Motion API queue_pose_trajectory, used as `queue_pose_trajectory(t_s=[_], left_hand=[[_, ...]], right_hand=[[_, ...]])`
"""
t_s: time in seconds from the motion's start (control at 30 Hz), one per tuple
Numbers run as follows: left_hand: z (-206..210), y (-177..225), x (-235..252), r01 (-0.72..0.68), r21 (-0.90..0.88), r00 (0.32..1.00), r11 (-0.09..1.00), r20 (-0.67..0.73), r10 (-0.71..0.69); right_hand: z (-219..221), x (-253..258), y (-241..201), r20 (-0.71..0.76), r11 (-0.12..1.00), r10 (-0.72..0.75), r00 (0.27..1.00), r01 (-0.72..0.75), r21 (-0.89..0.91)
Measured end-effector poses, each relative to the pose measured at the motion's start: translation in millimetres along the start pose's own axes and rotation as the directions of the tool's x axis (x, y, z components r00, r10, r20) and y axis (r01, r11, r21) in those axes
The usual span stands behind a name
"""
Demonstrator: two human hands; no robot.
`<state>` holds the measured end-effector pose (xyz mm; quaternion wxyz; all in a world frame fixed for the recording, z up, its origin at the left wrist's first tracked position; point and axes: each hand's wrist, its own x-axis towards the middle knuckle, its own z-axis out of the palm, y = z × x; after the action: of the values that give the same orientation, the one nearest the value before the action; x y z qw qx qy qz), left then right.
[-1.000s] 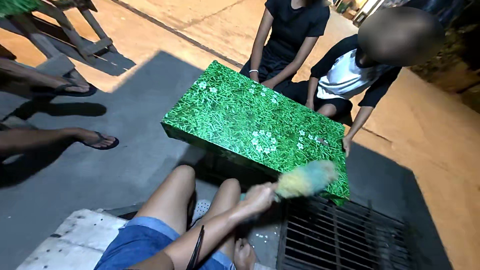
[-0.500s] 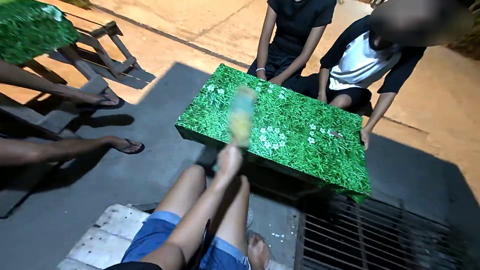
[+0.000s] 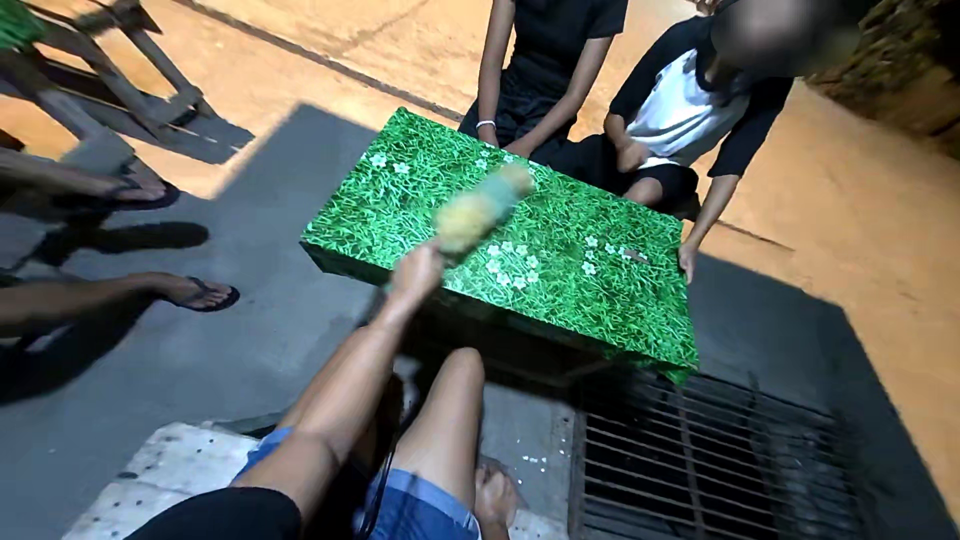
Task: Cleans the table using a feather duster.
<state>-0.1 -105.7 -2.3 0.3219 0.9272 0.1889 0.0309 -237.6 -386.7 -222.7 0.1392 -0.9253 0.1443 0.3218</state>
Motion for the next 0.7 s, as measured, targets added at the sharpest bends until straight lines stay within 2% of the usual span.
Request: queue_pose_trajectory(t_s=[0.07, 0.13, 0.2, 0.3, 0.4, 0.47, 0.5, 0.53, 0.57, 0.6, 0.63, 0.7], left_hand=[[-46, -37, 27, 0.186, 0.028, 0.968, 0.982, -0.179, -0.178], [-79, -54, 43, 0.305, 0.044, 0.916, 0.951, -0.288, -0.28], [-90, -48, 54, 0.341, 0.049, 0.898, 0.939, -0.311, -0.31], [-64, -4, 62, 0.3, 0.057, 0.929, 0.952, -0.244, -0.278], [-1, 63, 43, 0.122, 0.093, 0.991, 0.988, -0.067, -0.116], [45, 113, 16, -0.064, 0.151, 0.985, 0.986, 0.169, 0.038], [65, 138, 1, -0.166, 0.179, 0.943, 0.97, 0.317, 0.103], [91, 154, -16, -0.309, 0.202, 0.902, 0.929, 0.373, 0.219], [148, 143, -26, -0.567, 0.156, 0.822, 0.809, 0.034, 0.569], [149, 163, -42, -0.578, 0.069, 0.801, 0.813, 0.238, 0.55], [144, 180, -56, -0.573, 0.021, 0.747, 0.819, 0.424, 0.512], [130, 185, -76, -0.602, -0.021, 0.654, 0.798, 0.559, 0.509]], right_hand=[[-2, -1, 0, 0.012, 1.0, -0.003, 1.0, 0.003, -0.005], [-4, -3, -1, 0.029, 1.0, -0.01, 1.0, 0.01, -0.007], [-4, -4, -2, 0.038, 1.0, -0.016, 0.999, 0.016, -0.006], [-4, -2, -1, 0.036, 1.0, -0.016, 0.999, 0.016, -0.009], [-2, -2, -1, 0.03, 1.0, -0.013, 0.999, 0.013, 0.006], [7, 0, 2, -0.032, 0.998, -0.02, 0.999, 0.022, 0.052], [5, -2, 1, -0.05, 0.997, -0.022, 0.998, 0.026, 0.071], [4, -4, 0, -0.066, 0.996, -0.019, 0.998, 0.025, 0.081], [0, -7, -2, -0.055, 0.996, -0.005, 0.998, 0.01, 0.086], [-1, -7, -2, -0.053, 0.996, 0.006, 0.999, -0.001, 0.089], [-2, -7, -2, -0.045, 0.996, 0.017, 0.999, -0.013, 0.09], [-1, -5, -2, -0.014, 0.998, 0.03, 0.999, -0.029, 0.058]])
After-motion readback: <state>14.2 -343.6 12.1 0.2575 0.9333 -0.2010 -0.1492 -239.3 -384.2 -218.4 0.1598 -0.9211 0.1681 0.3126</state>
